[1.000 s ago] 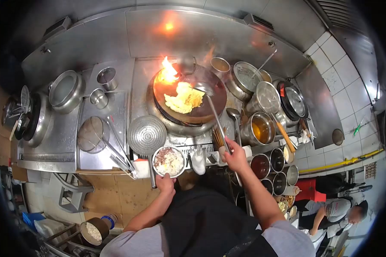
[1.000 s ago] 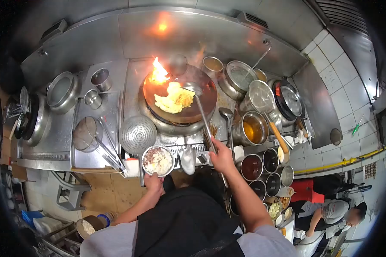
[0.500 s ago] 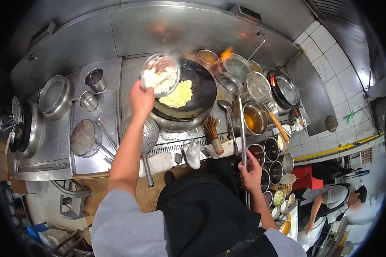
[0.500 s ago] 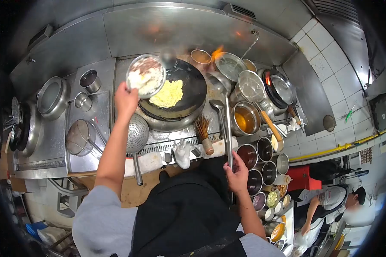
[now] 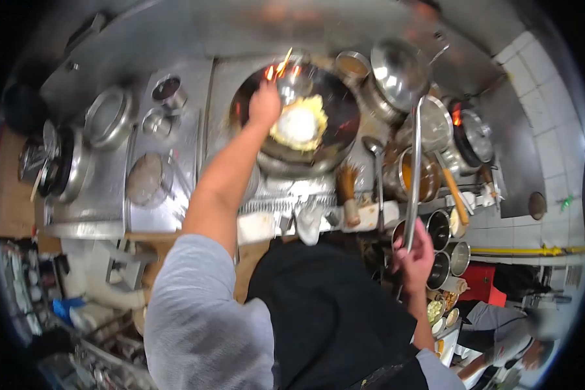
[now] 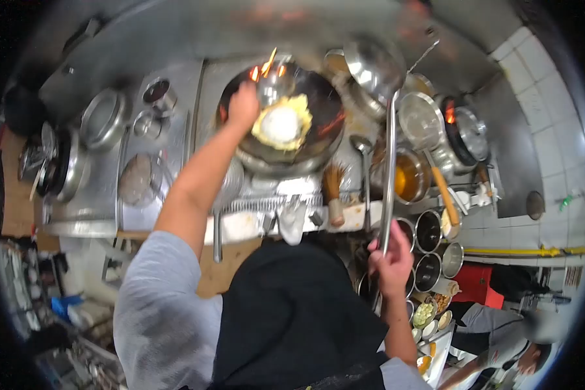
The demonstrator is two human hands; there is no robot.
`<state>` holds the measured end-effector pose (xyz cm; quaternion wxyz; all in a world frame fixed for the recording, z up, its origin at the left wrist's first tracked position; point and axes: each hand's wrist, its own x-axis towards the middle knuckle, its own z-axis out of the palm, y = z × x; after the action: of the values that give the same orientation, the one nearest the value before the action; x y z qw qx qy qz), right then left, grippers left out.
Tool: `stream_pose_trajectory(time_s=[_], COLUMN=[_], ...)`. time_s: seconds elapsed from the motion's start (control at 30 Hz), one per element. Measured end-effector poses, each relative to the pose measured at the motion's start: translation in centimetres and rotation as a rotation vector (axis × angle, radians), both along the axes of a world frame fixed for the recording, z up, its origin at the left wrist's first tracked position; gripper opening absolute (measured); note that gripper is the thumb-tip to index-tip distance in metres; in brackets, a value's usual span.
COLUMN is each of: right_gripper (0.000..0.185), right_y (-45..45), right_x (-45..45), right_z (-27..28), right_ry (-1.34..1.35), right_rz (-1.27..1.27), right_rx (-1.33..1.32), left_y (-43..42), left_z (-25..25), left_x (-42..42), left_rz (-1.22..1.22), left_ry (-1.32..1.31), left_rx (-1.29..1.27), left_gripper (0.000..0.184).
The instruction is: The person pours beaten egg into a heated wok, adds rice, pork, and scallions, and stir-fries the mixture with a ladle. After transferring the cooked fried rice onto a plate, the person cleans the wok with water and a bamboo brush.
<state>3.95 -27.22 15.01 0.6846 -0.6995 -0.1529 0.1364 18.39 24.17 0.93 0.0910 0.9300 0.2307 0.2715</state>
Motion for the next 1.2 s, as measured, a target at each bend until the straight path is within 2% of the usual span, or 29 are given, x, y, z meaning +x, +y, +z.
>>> stream_pose_trajectory(time_s=[0.03, 0.1, 0.17, 0.2, 0.23, 0.27, 0.3, 0.33, 0.37, 0.4, 0.43, 0.5, 0.53, 0.57, 0.6, 0.63, 0.67, 0.73, 0.77, 0.8, 0.83, 0.9, 0.93, 1.1, 1.13, 1.17, 1.2], right_gripper=[0.077, 0.086, 0.071, 0.065, 0.061, 0.054, 0.048, 0.037, 0.037, 0.037, 0.038, 0.051, 0.065, 0.069, 0.071, 0.069, 0.065, 0.041, 0.022, 0.017, 0.023, 0.032, 0.035, 0.038, 0.041, 0.041, 0.042], right_y=[0.9, 2.0, 3.4, 4.8, 6.4, 7.9, 8.9, 9.6, 10.2, 10.6, 11.1, 12.2, 12.7, 13.2, 14.0, 14.9, 15.7, 18.5, 19.9, 22.1, 23.9, 28.7, 30.2, 36.1, 37.1, 37.7, 38.3], right_x=[1.3, 4.9, 8.7, 9.9, 10.9, 12.1, 13.0, 13.4, 13.3, 14.1, 14.8, 16.6, 18.4, 19.6, 20.5, 21.4, 22.0, 25.3, 26.8, 29.2, 28.8, 32.4, 31.2, 33.0, 34.0, 33.3, 32.8], right_z=[1.0, 1.4, 0.1, -0.2, -0.2, -2.0, -4.0, -4.8, -4.6, -4.3, -3.9, -1.6, -2.1, -0.2, 1.2, 2.9, 4.5, 5.5, 6.0, 5.0, 6.3, 5.2, 6.3, 7.9, 7.7, 7.9, 7.8], right_ry=[0.134, 0.395, 0.752, 0.875, 1.0, 1.133, 1.258, 1.293, 1.218, 1.18, 1.151, 0.873, 0.67, 0.726, 0.463, 0.49, 0.314, -0.305, -0.62, -0.748, -0.803, -0.307, -0.356, -0.277, -0.239, -0.246, -0.268], right_rz=[0.066, 0.268, 0.449, 0.432, 0.42, 0.361, 0.304, 0.322, 0.338, 0.403, 0.46, 0.642, 0.781, 0.799, 0.792, 0.875, 0.84, 0.63, 0.582, 0.495, 0.407, 0.629, 0.549, 0.608, 0.747, 0.775, 0.759], right_rx=[0.152, 0.404, 0.704, 0.72, 0.719, 0.717, 0.71, 0.669, 0.613, 0.573, 0.527, 0.544, 0.594, 0.603, 0.502, 0.569, 0.468, 0.011, -0.082, -0.019, 0.028, 0.379, 0.338, 0.327, 0.335, 0.352, 0.339], left_y=[0.4, 1.1, 1.5, 1.3, 2.2, 0.6, -0.9, -1.6, -3.8, -3.4, -6.5, -12.4, -14.7, -17.4, -19.9, -22.3, -24.4, -27.9, -29.1, -30.4, -31.5, -33.2, -34.0, -39.8, -41.3, -42.6, -44.1], left_z=[2.4, 5.5, 8.4, 9.3, 9.2, 9.8, 9.9, 8.3, 8.3, 3.5, 3.8, 4.2, 3.8, 3.5, 3.3, 2.4, 3.0, 3.9, 3.9, 3.6, 3.2, 1.6, 1.7, -0.7, -1.2, -2.1, -3.5], left_x=[-1.0, -3.3, -6.5, -8.9, -11.3, -14.0, -17.4, -21.2, -24.8, -29.9, -33.5, -39.6, -41.8, -44.4, -46.8, -49.0, -49.9, -50.1, -50.4, -50.8, -51.5, -53.7, -54.3, -62.3, -64.0, -65.7, -67.6], left_rz=[0.045, 0.155, 0.348, 0.373, 0.431, 0.348, 0.296, 0.341, 0.459, 0.479, 0.577, 0.84, 0.91, 0.987, 1.057, 1.051, 1.08, 1.122, 1.178, 1.171, 1.16, 1.117, 1.184, 1.411, 1.519, 1.616, 1.614], left_ry=[0.018, -0.142, -0.178, -0.256, -0.228, -0.522, -0.625, -0.717, -0.754, -0.729, -0.858, -0.863, -0.898, -0.959, -1.03, -1.119, -1.186, -1.301, -1.327, -1.387, -1.443, -1.552, -1.584, -1.854, -1.93, -2.001, -2.104], left_rx=[-0.031, -0.119, -0.247, -0.321, -0.526, -0.915, -1.031, -1.141, -1.211, -1.08, -1.229, -1.253, -1.238, -1.241, -1.23, -1.215, -1.187, -1.147, -1.121, -1.102, -1.082, -1.068, -1.048, -0.85, -0.725, -0.603, -0.462], left_gripper=[0.023, 0.024, 0.024, 0.027, 0.024, 0.017, 0.01, 0.012, 0.015, 0.016, 0.014, 0.012, 0.012, 0.012, 0.011, 0.01, 0.01, 0.008, 0.007, 0.007, 0.007, 0.007, 0.01, 0.021, 0.023, 0.025, 0.027])
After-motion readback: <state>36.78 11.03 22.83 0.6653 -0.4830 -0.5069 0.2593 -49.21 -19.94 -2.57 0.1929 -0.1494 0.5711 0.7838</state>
